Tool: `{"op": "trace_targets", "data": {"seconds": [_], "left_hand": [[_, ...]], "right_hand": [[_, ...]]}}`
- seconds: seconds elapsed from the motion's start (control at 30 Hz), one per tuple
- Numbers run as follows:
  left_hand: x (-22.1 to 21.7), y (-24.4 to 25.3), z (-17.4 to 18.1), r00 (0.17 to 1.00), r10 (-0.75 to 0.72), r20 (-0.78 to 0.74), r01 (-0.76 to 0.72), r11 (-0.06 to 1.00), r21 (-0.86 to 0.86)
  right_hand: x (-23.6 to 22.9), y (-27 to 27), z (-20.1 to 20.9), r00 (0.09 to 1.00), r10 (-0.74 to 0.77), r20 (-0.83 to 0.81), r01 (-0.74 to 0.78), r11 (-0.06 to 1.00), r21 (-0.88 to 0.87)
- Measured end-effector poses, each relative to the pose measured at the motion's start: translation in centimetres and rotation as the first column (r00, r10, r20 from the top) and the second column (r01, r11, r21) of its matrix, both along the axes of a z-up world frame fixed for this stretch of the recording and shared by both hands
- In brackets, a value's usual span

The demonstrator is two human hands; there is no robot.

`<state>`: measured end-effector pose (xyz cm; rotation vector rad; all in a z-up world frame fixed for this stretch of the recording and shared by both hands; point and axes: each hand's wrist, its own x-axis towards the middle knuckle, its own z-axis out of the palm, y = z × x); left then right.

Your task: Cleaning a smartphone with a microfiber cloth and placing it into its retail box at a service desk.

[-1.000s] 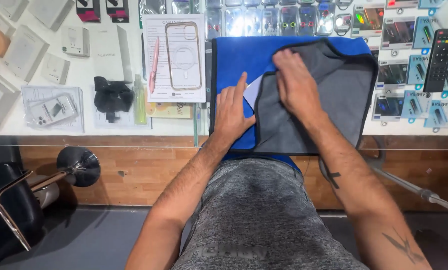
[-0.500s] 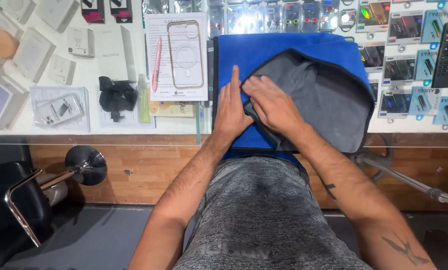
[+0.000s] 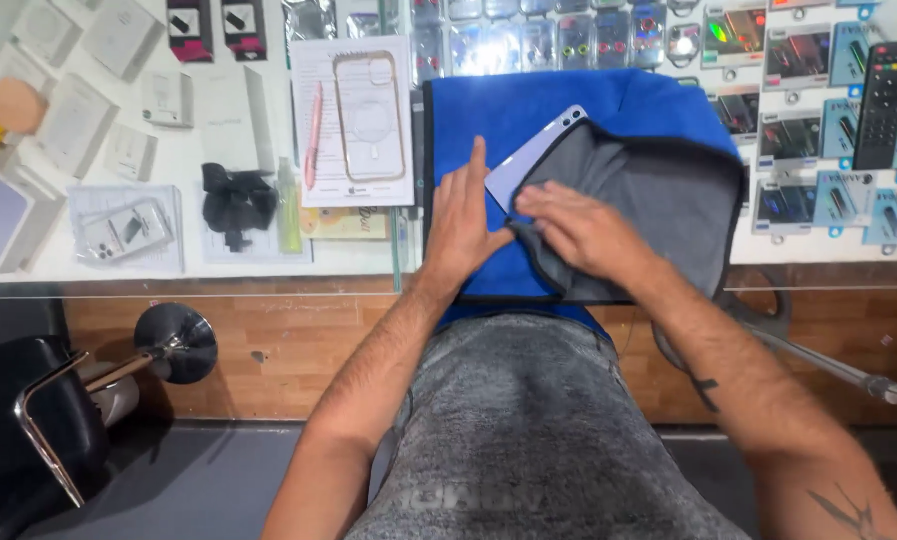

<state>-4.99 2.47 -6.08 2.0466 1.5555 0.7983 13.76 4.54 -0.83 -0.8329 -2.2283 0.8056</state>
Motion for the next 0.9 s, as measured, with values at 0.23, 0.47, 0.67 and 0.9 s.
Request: {"op": "trace_targets", "data": {"seconds": [0.23,0.47,0.67,0.9], "left_hand": [[0.2,-0.4,0.7,0.998,-0.009,0.057,0.011,0.999,-0.031],[0.3,0.1,0.8,0.999,-0.006,-0.041,0.004,0.998,-0.066],[0.4,0.0,0.2,1.0,0.011,-0.016,-0.011,0.999,-0.051],[0.4,0.1,0.4,1.0,0.02,-0.024,-0.021,0.999,-0.041]], "right_hand": [[1.3,0.8,-3.5,0.942,-0.289,0.173,0.248,0.942,0.225],[3.0,1.6,-4.3,0.927,-0.319,0.198,0.269,0.933,0.24],[-1.2,2.9,-4.8,0.913,-0.373,0.162,0.322,0.906,0.274],[3.1,-1.0,-3.2,0.96,-0.275,0.051,0.27,0.958,0.095]]}}
